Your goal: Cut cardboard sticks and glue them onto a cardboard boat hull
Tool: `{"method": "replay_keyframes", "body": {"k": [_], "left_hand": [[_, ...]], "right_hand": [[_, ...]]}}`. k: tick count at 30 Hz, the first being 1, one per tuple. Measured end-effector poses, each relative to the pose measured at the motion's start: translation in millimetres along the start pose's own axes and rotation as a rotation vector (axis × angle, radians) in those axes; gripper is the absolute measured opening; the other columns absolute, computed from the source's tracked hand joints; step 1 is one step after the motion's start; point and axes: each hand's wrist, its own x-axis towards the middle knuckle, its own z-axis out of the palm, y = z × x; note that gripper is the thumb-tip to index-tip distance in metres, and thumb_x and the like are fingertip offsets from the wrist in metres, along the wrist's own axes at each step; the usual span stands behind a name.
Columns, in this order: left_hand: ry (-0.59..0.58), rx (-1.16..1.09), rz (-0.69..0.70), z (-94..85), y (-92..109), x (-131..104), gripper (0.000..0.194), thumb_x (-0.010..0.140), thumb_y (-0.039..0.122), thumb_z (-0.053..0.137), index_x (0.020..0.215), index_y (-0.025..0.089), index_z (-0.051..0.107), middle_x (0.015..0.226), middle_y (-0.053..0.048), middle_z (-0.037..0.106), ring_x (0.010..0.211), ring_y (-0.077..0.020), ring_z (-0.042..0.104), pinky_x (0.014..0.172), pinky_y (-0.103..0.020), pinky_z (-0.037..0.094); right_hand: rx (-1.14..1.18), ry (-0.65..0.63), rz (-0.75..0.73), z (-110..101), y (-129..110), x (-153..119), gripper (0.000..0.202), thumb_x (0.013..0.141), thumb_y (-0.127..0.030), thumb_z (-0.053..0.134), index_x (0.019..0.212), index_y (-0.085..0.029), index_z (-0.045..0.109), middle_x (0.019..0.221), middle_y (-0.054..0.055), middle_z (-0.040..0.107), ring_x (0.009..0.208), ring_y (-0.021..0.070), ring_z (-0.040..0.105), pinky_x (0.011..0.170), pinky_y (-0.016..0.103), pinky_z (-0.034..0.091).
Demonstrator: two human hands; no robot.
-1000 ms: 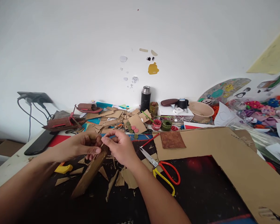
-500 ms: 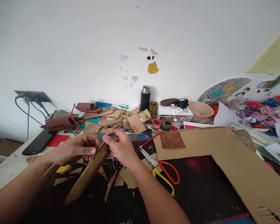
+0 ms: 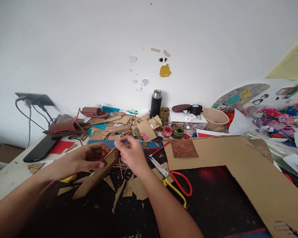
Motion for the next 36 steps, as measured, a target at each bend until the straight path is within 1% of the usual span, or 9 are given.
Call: {"method": "replay_keyframes", "body": {"k": [3, 8, 14, 18, 22, 27, 30, 32, 36], "left_hand": [[0.006, 0.021, -0.012, -5.5, 1.4, -2.5, 0.039, 0.084, 0.044, 0.087, 0.110, 0.023, 0.067, 0.101, -0.003, 0.064, 0.088, -0.0197, 0.063, 0.076, -0.030, 0.053], [-0.042, 0.018, -0.023, -11.9, 3.3, -4.0, 0.040, 0.084, 0.046, 0.086, 0.111, 0.023, 0.067, 0.097, -0.003, 0.065, 0.084, -0.0194, 0.063, 0.072, -0.029, 0.053], [-0.050, 0.022, -0.022, -17.1, 6.6, 0.7, 0.038, 0.082, 0.043, 0.088, 0.107, 0.023, 0.069, 0.092, -0.001, 0.064, 0.079, -0.0174, 0.061, 0.068, -0.027, 0.052], [-0.053, 0.053, 0.008, -17.7, 10.7, 2.8, 0.036, 0.084, 0.041, 0.086, 0.111, 0.023, 0.072, 0.090, -0.001, 0.066, 0.080, -0.0183, 0.062, 0.069, -0.028, 0.052], [-0.021, 0.083, 0.030, -20.6, 9.8, 3.4, 0.034, 0.090, 0.048, 0.081, 0.114, 0.026, 0.077, 0.096, -0.004, 0.070, 0.087, -0.0219, 0.066, 0.073, -0.031, 0.055], [-0.019, 0.009, -0.011, -27.8, 1.7, 6.6, 0.035, 0.094, 0.055, 0.076, 0.117, 0.029, 0.081, 0.095, -0.004, 0.072, 0.077, -0.0195, 0.067, 0.071, -0.031, 0.056], [-0.023, 0.015, -0.008, -30.6, 1.7, 8.5, 0.036, 0.095, 0.055, 0.075, 0.116, 0.028, 0.081, 0.093, -0.003, 0.073, 0.074, -0.0187, 0.067, 0.072, -0.031, 0.055], [-0.021, 0.079, -0.009, -32.1, 4.3, 9.1, 0.037, 0.094, 0.055, 0.075, 0.115, 0.026, 0.081, 0.096, -0.004, 0.074, 0.078, -0.0201, 0.067, 0.074, -0.032, 0.056], [-0.057, 0.269, -0.017, -37.5, 7.9, 8.7, 0.041, 0.093, 0.057, 0.073, 0.114, 0.023, 0.079, 0.111, -0.008, 0.078, 0.096, -0.0252, 0.069, 0.082, -0.033, 0.057]], "right_hand": [[-0.042, -0.013, -0.014, -2.1, 3.1, 1.9, 0.053, 0.071, -0.062, 0.093, 0.083, -0.024, 0.059, 0.050, -0.014, 0.040, 0.040, 0.0062, 0.028, 0.037, 0.021, 0.021], [-0.126, -0.034, -0.039, -4.7, 7.2, 3.4, 0.050, 0.078, -0.064, 0.089, 0.084, -0.024, 0.060, 0.050, -0.012, 0.042, 0.039, 0.0071, 0.031, 0.038, 0.022, 0.023], [-0.157, -0.043, -0.034, -8.6, 6.4, 5.3, 0.050, 0.084, -0.070, 0.079, 0.088, -0.022, 0.066, 0.045, -0.011, 0.043, 0.038, 0.0085, 0.030, 0.038, 0.022, 0.020], [-0.139, -0.046, -0.030, -10.2, 6.2, 5.6, 0.048, 0.083, -0.067, 0.081, 0.086, -0.023, 0.065, 0.046, -0.011, 0.044, 0.038, 0.0081, 0.031, 0.037, 0.021, 0.020], [-0.098, -0.045, -0.039, -10.9, 5.2, 5.4, 0.046, 0.083, -0.064, 0.082, 0.086, -0.022, 0.064, 0.045, -0.011, 0.044, 0.038, 0.0071, 0.028, 0.037, 0.021, 0.020], [-0.069, -0.014, -0.040, -10.5, 4.0, 5.7, 0.045, 0.082, -0.061, 0.084, 0.086, -0.021, 0.066, 0.047, -0.011, 0.044, 0.038, 0.0067, 0.030, 0.037, 0.021, 0.019], [-0.047, -0.009, -0.046, -10.5, 4.2, 5.8, 0.045, 0.082, -0.060, 0.085, 0.086, -0.020, 0.067, 0.047, -0.011, 0.045, 0.037, 0.0062, 0.031, 0.037, 0.020, 0.020], [-0.033, -0.006, -0.054, -10.9, 4.4, 5.9, 0.046, 0.082, -0.061, 0.085, 0.086, -0.019, 0.068, 0.047, -0.011, 0.045, 0.037, 0.0057, 0.031, 0.038, 0.020, 0.020], [-0.033, 0.017, -0.073, -12.2, 4.0, 6.3, 0.048, 0.081, -0.064, 0.086, 0.088, -0.019, 0.068, 0.050, -0.010, 0.048, 0.037, 0.0055, 0.034, 0.038, 0.020, 0.020]]}}
